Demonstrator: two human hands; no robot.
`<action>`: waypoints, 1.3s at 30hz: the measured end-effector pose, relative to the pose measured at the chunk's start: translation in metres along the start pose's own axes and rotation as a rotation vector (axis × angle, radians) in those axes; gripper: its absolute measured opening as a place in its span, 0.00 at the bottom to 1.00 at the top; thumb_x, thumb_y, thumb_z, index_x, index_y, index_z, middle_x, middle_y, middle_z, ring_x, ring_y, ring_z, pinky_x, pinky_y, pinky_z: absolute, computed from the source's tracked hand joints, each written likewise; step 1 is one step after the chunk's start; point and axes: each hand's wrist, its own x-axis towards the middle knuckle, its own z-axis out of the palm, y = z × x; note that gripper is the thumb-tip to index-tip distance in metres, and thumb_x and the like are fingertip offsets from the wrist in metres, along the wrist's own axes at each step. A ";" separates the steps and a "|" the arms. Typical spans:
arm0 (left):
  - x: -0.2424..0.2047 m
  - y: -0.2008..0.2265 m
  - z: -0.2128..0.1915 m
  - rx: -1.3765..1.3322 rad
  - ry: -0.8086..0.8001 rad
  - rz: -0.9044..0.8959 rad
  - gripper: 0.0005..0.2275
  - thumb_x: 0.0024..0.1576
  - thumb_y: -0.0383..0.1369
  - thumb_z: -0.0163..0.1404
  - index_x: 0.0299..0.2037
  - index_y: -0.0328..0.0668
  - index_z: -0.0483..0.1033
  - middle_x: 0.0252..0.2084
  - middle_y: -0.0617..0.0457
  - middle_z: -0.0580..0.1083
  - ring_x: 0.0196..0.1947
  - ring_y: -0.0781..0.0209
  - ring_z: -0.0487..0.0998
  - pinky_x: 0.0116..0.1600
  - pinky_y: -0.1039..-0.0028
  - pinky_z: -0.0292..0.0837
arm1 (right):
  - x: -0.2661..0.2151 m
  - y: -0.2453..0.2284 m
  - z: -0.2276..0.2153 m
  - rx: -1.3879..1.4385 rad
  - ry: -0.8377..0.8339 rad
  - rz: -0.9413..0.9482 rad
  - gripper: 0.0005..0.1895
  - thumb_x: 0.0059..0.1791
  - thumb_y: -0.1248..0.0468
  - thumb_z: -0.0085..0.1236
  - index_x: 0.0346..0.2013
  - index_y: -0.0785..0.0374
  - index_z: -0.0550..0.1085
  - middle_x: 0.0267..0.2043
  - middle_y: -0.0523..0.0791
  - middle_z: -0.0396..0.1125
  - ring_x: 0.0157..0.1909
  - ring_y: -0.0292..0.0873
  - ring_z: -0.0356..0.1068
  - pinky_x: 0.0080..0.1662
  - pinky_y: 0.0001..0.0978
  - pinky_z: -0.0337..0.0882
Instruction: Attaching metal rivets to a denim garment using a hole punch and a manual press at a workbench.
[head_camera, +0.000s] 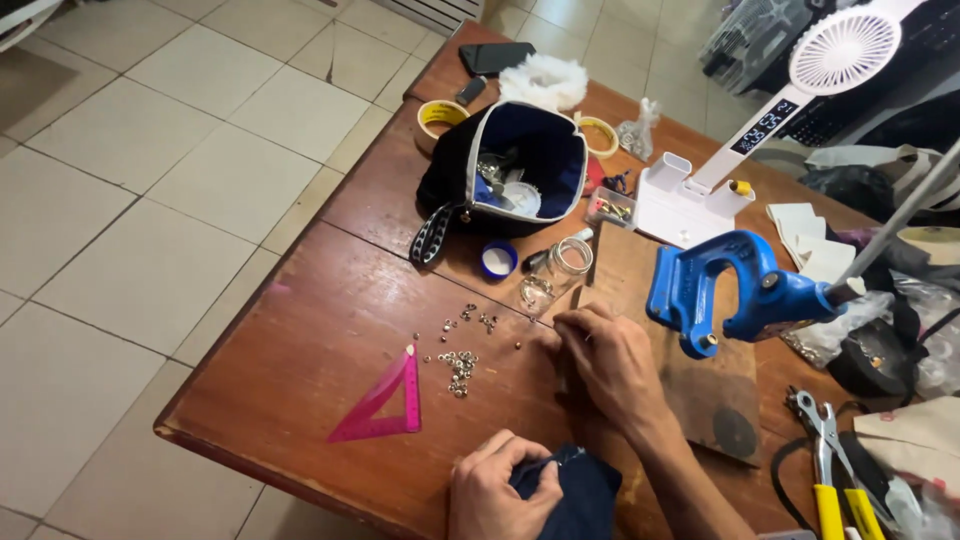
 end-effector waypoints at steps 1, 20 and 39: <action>-0.001 0.002 0.000 0.002 -0.009 -0.011 0.05 0.41 0.28 0.63 0.26 0.42 0.80 0.26 0.51 0.77 0.27 0.52 0.83 0.33 0.65 0.77 | 0.000 -0.003 -0.002 -0.018 -0.018 0.050 0.10 0.50 0.62 0.57 0.41 0.63 0.80 0.38 0.49 0.73 0.39 0.53 0.74 0.41 0.43 0.71; 0.000 0.008 -0.001 0.007 -0.007 -0.035 0.05 0.42 0.28 0.62 0.26 0.41 0.80 0.25 0.49 0.77 0.27 0.50 0.82 0.33 0.65 0.76 | -0.032 -0.017 -0.019 -0.071 0.084 -0.246 0.07 0.51 0.69 0.52 0.44 0.65 0.72 0.44 0.53 0.70 0.47 0.54 0.71 0.47 0.42 0.71; 0.002 0.017 0.003 0.025 -0.040 -0.081 0.04 0.44 0.26 0.62 0.28 0.38 0.81 0.25 0.51 0.78 0.25 0.59 0.83 0.32 0.72 0.76 | -0.156 0.000 -0.016 0.894 0.324 0.642 0.08 0.47 0.75 0.59 0.40 0.73 0.80 0.38 0.50 0.78 0.40 0.41 0.79 0.45 0.34 0.81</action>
